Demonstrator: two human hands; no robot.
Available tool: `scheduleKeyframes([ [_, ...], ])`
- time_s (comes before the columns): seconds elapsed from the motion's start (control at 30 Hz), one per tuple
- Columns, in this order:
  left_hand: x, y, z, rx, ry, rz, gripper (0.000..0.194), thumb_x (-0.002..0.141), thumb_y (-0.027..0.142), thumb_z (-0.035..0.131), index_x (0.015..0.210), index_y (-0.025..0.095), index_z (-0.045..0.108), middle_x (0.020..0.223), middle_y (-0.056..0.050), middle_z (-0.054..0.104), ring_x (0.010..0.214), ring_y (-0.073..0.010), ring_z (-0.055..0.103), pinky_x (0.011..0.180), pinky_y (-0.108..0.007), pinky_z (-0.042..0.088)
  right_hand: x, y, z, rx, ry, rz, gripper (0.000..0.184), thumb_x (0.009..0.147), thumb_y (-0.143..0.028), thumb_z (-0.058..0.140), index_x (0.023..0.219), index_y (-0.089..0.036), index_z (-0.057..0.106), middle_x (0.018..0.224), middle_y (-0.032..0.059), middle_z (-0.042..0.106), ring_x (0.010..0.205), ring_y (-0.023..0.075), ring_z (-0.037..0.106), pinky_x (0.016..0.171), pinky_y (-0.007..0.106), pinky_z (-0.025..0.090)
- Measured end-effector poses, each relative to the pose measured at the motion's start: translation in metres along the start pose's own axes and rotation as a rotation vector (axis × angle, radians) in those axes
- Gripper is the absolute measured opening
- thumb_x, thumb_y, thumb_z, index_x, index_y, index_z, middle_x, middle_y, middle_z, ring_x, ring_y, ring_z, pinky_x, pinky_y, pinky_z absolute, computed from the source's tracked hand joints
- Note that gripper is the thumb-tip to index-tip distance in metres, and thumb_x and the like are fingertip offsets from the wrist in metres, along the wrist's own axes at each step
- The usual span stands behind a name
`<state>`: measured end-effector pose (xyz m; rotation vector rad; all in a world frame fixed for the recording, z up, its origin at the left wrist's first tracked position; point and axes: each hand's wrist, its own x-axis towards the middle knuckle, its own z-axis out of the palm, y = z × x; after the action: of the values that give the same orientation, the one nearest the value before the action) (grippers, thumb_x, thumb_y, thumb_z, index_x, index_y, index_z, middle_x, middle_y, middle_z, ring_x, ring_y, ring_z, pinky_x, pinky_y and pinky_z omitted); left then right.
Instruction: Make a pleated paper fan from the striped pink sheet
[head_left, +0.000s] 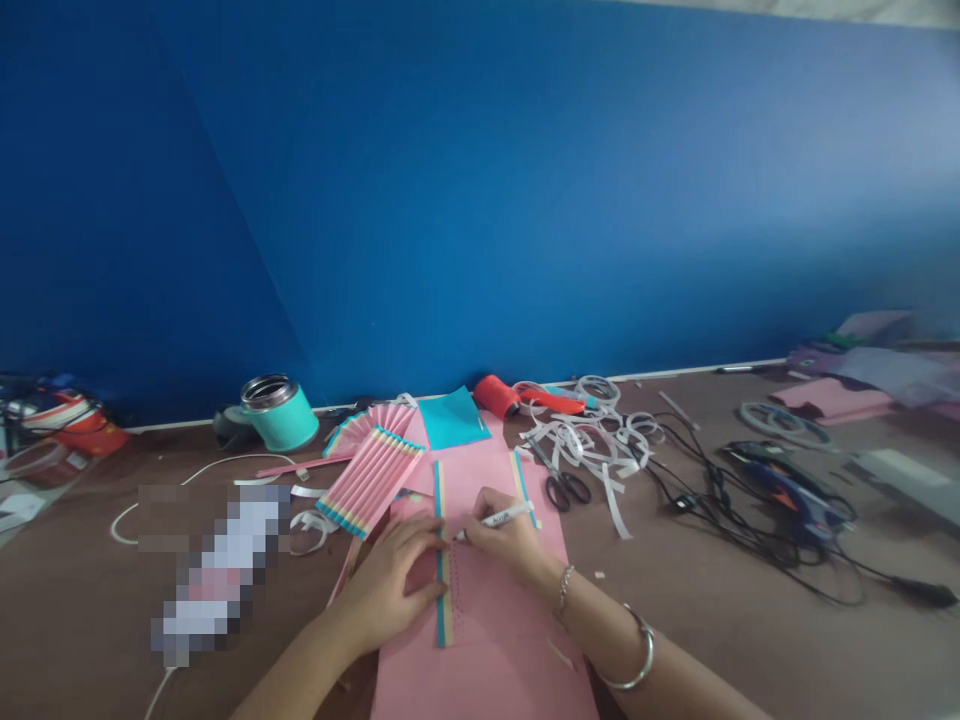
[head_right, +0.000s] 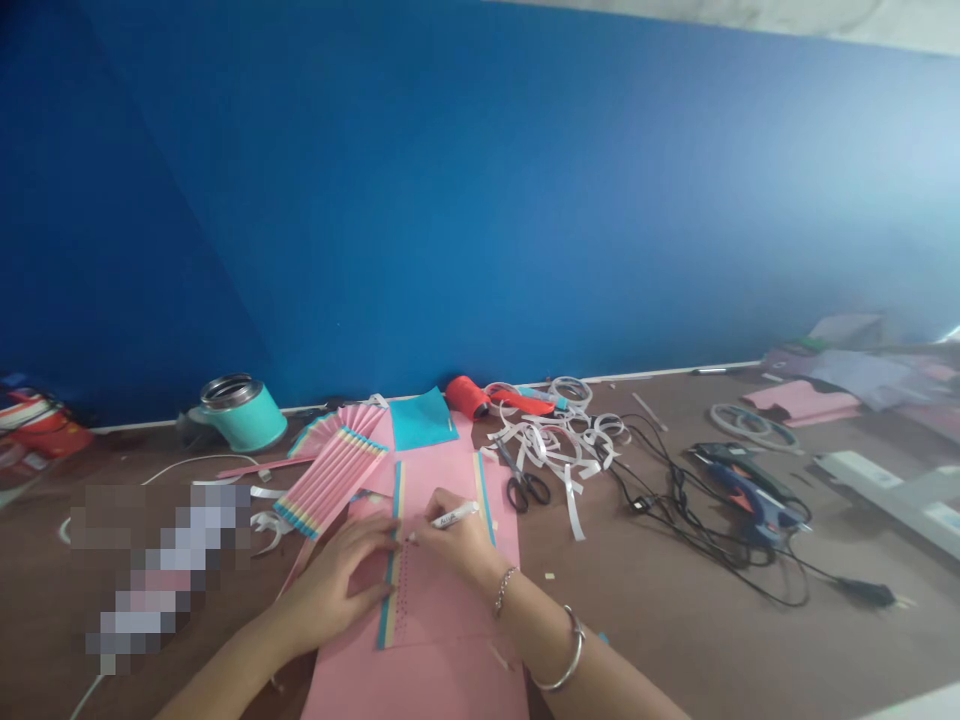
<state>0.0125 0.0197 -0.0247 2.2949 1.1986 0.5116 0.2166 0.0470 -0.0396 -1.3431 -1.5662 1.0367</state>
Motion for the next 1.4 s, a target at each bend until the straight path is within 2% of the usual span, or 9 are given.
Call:
scheduleKeyframes([
  [0.47, 0.001, -0.001, 0.002, -0.001, -0.006, -0.005, 0.030, 0.079, 0.025, 0.066, 0.108, 0.023, 0.061, 0.135, -0.010, 0.053, 0.129, -0.0306, 0.043, 0.109, -0.053, 0.032, 0.001, 0.000, 0.004, 0.014, -0.041, 0.061, 0.013, 0.067, -0.024, 0.059, 0.061, -0.019, 0.048, 0.052, -0.0060, 0.046, 0.048, 0.0082, 0.038, 0.044, 0.019, 0.028],
  [0.7, 0.000, -0.001, 0.001, 0.007, -0.010, 0.005, 0.031, 0.079, 0.024, 0.065, 0.110, 0.023, 0.061, 0.135, -0.010, 0.053, 0.129, -0.0307, 0.043, 0.109, -0.054, 0.032, 0.002, 0.003, 0.001, -0.006, 0.036, 0.002, 0.016, 0.067, -0.021, 0.056, 0.057, -0.020, 0.043, 0.051, -0.0052, 0.046, 0.050, 0.0089, 0.039, 0.044, 0.019, 0.027],
  [0.97, -0.001, -0.004, 0.004, -0.004, 0.024, 0.032, 0.032, 0.079, 0.025, 0.066, 0.110, 0.024, 0.062, 0.134, -0.010, 0.055, 0.127, -0.0306, 0.045, 0.109, -0.053, 0.033, 0.002, 0.007, 0.001, -0.028, -0.013, -0.024, 0.015, 0.064, -0.017, 0.058, 0.056, -0.019, 0.044, 0.052, -0.0061, 0.045, 0.050, 0.0079, 0.037, 0.044, 0.018, 0.027],
  [1.2, -0.002, -0.002, 0.001, 0.010, -0.011, 0.017, 0.031, 0.079, 0.027, 0.065, 0.110, 0.025, 0.061, 0.137, -0.009, 0.052, 0.130, -0.0309, 0.043, 0.108, -0.055, 0.032, 0.001, -0.014, -0.008, 0.224, -0.009, 0.023, 0.026, 0.077, -0.037, 0.055, 0.060, -0.021, 0.044, 0.046, -0.0066, 0.043, 0.043, 0.0088, 0.041, 0.044, 0.020, 0.033],
  [1.4, -0.002, 0.003, -0.001, 0.019, -0.028, 0.034, 0.033, 0.075, 0.022, 0.069, 0.107, 0.025, 0.063, 0.134, -0.008, 0.055, 0.129, -0.0309, 0.043, 0.110, -0.056, 0.026, 0.002, -0.004, -0.009, 0.156, -0.114, 0.019, 0.014, 0.067, -0.021, 0.062, 0.063, -0.019, 0.048, 0.052, -0.0071, 0.046, 0.048, 0.0081, 0.039, 0.046, 0.019, 0.031],
])
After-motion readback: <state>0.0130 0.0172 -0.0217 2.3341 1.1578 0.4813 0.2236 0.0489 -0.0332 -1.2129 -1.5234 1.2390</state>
